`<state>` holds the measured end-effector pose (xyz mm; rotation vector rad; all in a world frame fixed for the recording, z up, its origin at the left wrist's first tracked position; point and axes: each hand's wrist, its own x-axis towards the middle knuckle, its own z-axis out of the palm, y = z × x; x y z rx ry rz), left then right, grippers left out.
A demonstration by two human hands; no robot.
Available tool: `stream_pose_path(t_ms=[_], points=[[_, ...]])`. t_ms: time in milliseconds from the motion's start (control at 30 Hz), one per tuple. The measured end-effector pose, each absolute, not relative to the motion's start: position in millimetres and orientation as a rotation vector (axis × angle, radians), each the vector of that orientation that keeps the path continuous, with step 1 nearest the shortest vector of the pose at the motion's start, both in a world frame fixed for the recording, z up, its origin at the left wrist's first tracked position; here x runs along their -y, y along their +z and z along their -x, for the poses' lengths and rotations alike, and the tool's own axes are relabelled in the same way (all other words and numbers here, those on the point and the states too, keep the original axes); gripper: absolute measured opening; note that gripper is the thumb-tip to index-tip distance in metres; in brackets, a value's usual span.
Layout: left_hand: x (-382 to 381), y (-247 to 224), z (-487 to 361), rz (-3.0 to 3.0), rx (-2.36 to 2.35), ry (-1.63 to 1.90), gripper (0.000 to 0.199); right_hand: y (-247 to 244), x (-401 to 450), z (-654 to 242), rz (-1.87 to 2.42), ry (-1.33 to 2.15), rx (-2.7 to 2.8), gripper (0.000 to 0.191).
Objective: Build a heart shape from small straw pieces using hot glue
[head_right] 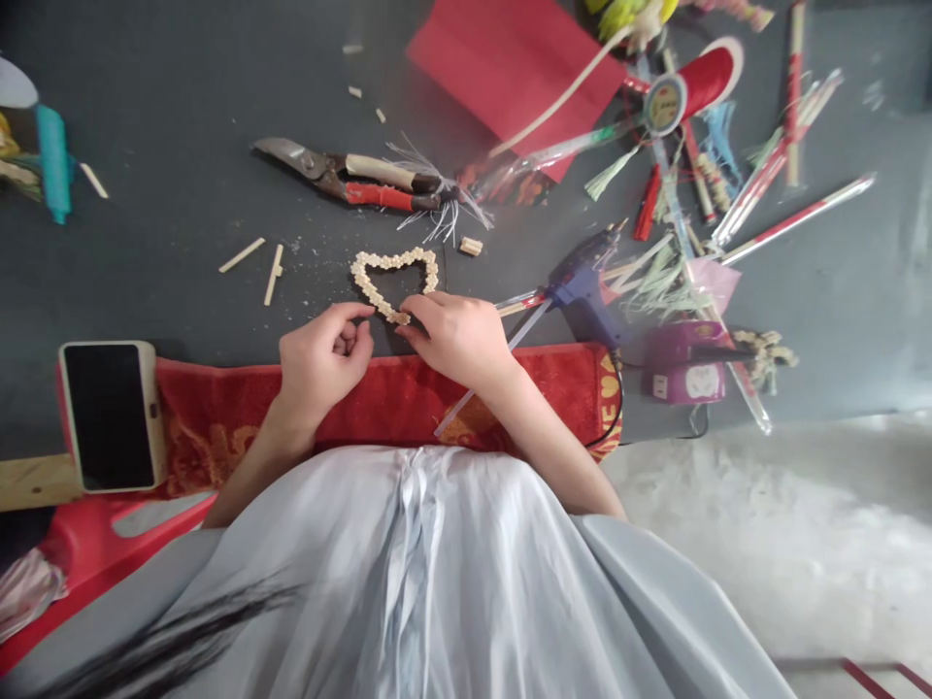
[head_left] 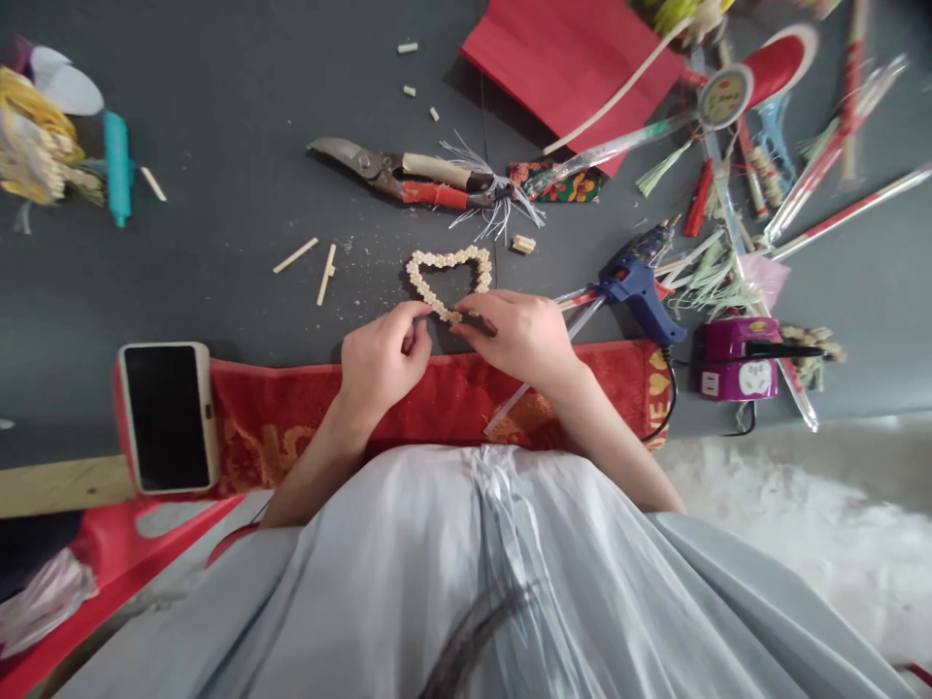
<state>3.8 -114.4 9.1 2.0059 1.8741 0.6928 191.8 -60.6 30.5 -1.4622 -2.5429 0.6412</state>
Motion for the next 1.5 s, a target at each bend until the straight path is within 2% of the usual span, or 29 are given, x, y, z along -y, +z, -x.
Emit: stream_pose_path(t_ms=[367, 533, 867, 1500], points=[[107, 15, -9, -2.116, -1.768, 0.319, 0.039, 14, 65, -194, 1.416, 0.563, 2.438, 0.019], [103, 15, -5, -2.140, -1.776, 0.255, 0.045, 11, 66, -193, 1.380, 0.527, 2.424, 0.019], [96, 18, -4, -2.142, -1.740, 0.095, 0.040, 7, 68, -194, 1.345, 0.498, 2.375, 0.022], [94, 18, -4, -2.163, -1.722, 0.032, 0.040, 6, 68, -196, 1.328, 0.459, 2.362, 0.022]])
